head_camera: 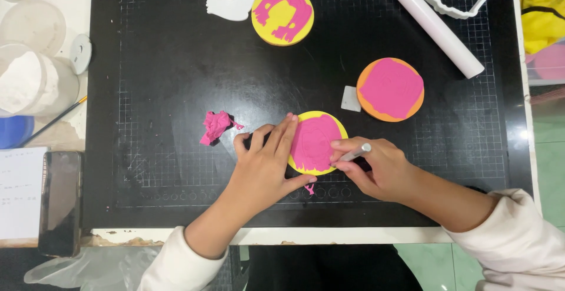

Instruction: Using a craft knife to precisely cut or trim the edges of a circular clay piece on a workstation.

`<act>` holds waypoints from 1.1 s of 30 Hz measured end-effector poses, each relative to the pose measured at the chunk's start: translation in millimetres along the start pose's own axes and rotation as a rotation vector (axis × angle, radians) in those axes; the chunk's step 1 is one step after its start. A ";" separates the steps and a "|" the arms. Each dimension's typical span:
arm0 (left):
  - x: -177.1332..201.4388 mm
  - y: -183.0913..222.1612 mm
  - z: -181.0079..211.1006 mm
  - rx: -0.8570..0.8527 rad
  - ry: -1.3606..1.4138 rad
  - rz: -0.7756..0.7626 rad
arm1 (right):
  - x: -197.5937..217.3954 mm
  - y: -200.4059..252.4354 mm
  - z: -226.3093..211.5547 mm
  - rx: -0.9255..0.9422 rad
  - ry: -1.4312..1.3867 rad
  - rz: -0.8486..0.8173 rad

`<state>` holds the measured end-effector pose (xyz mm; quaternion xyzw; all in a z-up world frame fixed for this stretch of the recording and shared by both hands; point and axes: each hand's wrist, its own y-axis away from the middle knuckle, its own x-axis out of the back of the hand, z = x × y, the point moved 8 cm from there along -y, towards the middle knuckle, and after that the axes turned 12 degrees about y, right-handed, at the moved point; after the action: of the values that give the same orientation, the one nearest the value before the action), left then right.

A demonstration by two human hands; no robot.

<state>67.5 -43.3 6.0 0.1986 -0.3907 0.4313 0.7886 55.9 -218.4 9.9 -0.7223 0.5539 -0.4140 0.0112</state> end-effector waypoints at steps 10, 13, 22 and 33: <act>1.1 1.0 -1.1 -0.002 -0.002 0.021 | 0.8 3.4 -2.7 0.059 -0.026 0.011; 0.8 0.9 -1.6 0.006 -0.012 0.011 | 0.5 9.7 -0.7 0.097 -0.003 0.019; -2.7 2.1 -4.2 -0.012 -0.028 0.030 | 3.8 14.7 -1.3 0.180 0.014 0.011; 1.7 8.0 4.4 -0.070 -0.035 0.067 | 10.4 36.5 12.0 0.003 0.056 -0.078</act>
<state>59.4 -40.9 9.9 0.1654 -0.4258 0.4400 0.7731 34.8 -246.2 -9.3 -0.7314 0.5249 -0.4349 -0.0195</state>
